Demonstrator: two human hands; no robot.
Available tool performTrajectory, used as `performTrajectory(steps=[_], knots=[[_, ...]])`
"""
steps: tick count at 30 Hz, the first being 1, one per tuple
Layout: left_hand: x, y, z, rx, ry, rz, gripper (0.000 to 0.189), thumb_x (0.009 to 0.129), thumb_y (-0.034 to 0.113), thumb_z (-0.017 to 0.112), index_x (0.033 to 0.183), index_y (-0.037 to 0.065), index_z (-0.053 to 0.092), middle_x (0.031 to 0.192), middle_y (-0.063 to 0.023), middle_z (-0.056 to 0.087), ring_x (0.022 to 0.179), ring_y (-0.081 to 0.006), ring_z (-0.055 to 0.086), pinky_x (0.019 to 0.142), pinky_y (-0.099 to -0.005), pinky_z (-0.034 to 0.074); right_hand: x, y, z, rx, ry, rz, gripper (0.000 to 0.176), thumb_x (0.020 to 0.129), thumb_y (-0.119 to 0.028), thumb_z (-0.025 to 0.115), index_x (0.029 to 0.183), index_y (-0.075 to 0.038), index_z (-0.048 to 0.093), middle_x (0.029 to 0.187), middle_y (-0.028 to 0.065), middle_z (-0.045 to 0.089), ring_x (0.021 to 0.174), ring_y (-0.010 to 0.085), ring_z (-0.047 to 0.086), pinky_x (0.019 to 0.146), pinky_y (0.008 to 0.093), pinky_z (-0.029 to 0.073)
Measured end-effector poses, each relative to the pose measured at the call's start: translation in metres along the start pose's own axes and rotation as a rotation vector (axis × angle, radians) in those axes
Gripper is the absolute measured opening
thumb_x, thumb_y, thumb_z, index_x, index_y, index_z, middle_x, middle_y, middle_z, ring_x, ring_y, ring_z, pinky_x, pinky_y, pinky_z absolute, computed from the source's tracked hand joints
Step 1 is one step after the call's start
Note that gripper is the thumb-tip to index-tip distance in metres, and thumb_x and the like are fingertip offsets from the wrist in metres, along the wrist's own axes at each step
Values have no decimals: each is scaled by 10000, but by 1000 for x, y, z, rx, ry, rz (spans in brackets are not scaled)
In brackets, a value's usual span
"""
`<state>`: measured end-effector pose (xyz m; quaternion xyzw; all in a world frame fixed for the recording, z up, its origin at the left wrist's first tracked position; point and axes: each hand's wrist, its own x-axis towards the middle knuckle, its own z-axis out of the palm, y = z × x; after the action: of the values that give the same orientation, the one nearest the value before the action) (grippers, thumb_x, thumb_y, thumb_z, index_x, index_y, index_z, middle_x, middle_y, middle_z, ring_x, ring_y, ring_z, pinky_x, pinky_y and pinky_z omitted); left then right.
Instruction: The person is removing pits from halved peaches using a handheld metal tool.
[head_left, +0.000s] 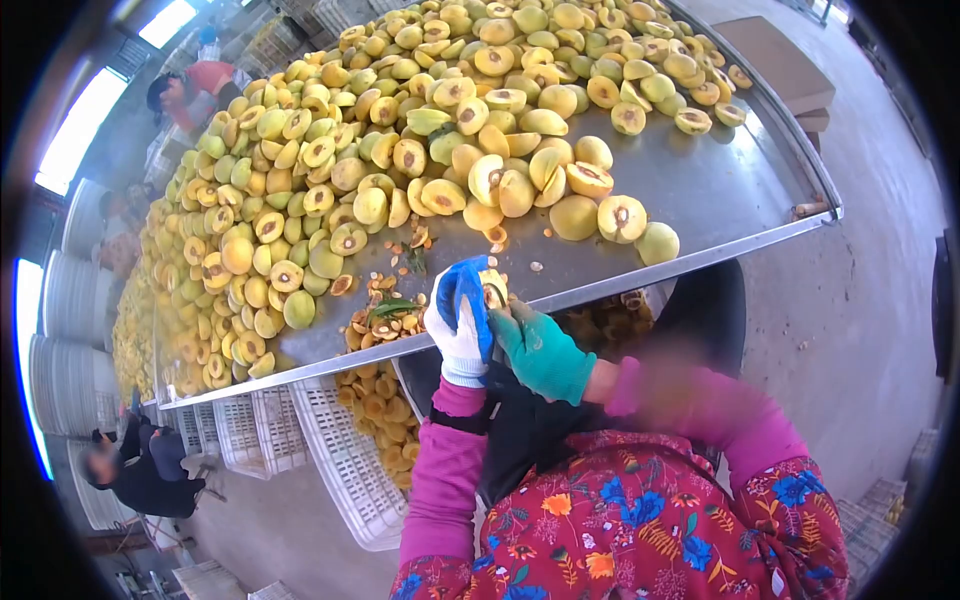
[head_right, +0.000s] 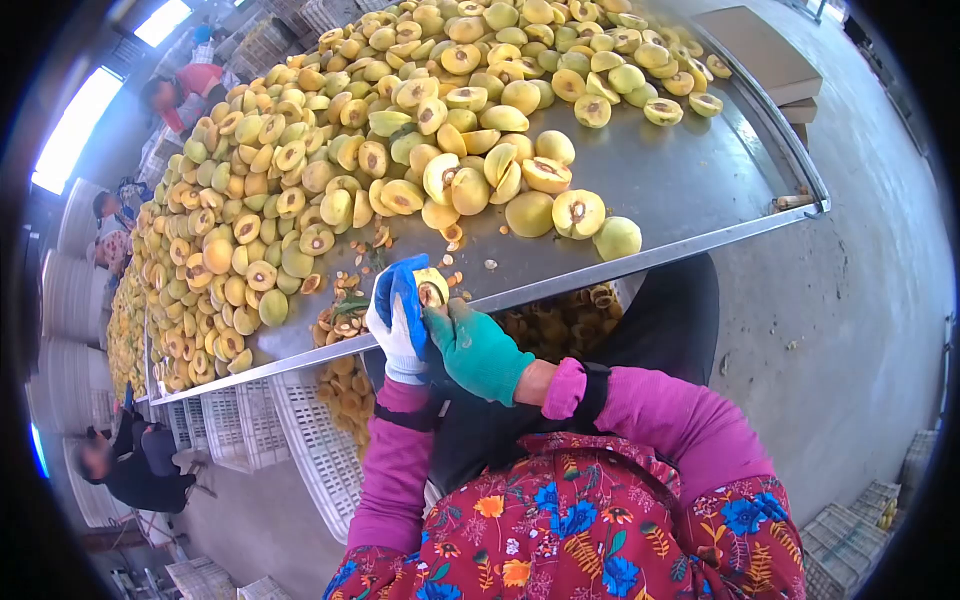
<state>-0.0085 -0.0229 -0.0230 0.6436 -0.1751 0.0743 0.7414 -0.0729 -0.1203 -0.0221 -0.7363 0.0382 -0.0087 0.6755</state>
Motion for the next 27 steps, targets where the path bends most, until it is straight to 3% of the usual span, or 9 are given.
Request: performTrajectory(steps=[5,9,11,16,19,21,23,25,27], knots=[[2,7,4,-13,-24,11,319,908,228,538,1052,-56,568,969,-124,632,842,-206,633,783,-293,482,-4,-17,0,105,-17,215,368,959,-349,427,908,9,498,644,199,549,553,336,585,477,409,427],[8,7,2,119,-104,-76,326,929,259,502,957,-45,614,943,-94,646,842,-142,587,770,-264,458,-2,-8,-2,47,-37,123,382,960,-371,418,899,-7,516,613,139,536,491,241,574,443,359,432],[14,4,-2,209,-179,-168,313,929,256,515,959,-37,620,938,-88,645,821,-134,585,754,-255,462,-5,-19,-1,343,-48,402,339,951,-391,436,854,-74,511,586,-10,459,424,98,444,388,258,388],[10,9,3,107,-3,-356,309,926,259,541,940,-36,631,846,-70,658,760,-116,597,704,-241,482,-8,-16,-4,228,-89,235,353,948,-424,431,832,-96,493,594,-9,475,427,98,441,398,248,386],[10,13,4,116,-45,-336,286,900,242,583,950,-35,634,837,-79,665,747,-93,584,677,-226,468,-14,-32,-13,631,-207,497,382,953,-442,412,849,-87,506,578,-4,475,416,109,442,392,262,371],[12,18,0,-151,-241,-432,315,903,270,573,926,-38,633,812,-91,663,706,-127,610,634,-256,495,-11,-31,-21,1263,-505,725,378,946,-481,406,855,-122,487,580,-36,437,413,86,393,397,233,337],[11,18,-1,-110,-255,-338,340,915,288,543,914,-40,632,802,-103,659,691,-157,627,617,-278,513,-2,-23,-30,1413,-751,771,384,946,-488,398,868,-123,486,577,-46,405,416,78,374,392,232,327],[9,12,-3,-31,-361,-290,395,924,329,451,937,-36,601,808,-128,632,712,-202,624,641,-298,517,-8,-19,-32,1355,-718,777,388,950,-486,386,870,-121,491,571,-48,398,410,78,372,367,234,315],[3,12,-3,-216,-272,-486,371,916,319,462,959,-29,583,808,-129,622,692,-206,612,637,-299,513,-9,-21,-32,1302,-725,794,395,950,-490,384,866,-120,494,561,-47,393,403,77,372,358,234,309]])
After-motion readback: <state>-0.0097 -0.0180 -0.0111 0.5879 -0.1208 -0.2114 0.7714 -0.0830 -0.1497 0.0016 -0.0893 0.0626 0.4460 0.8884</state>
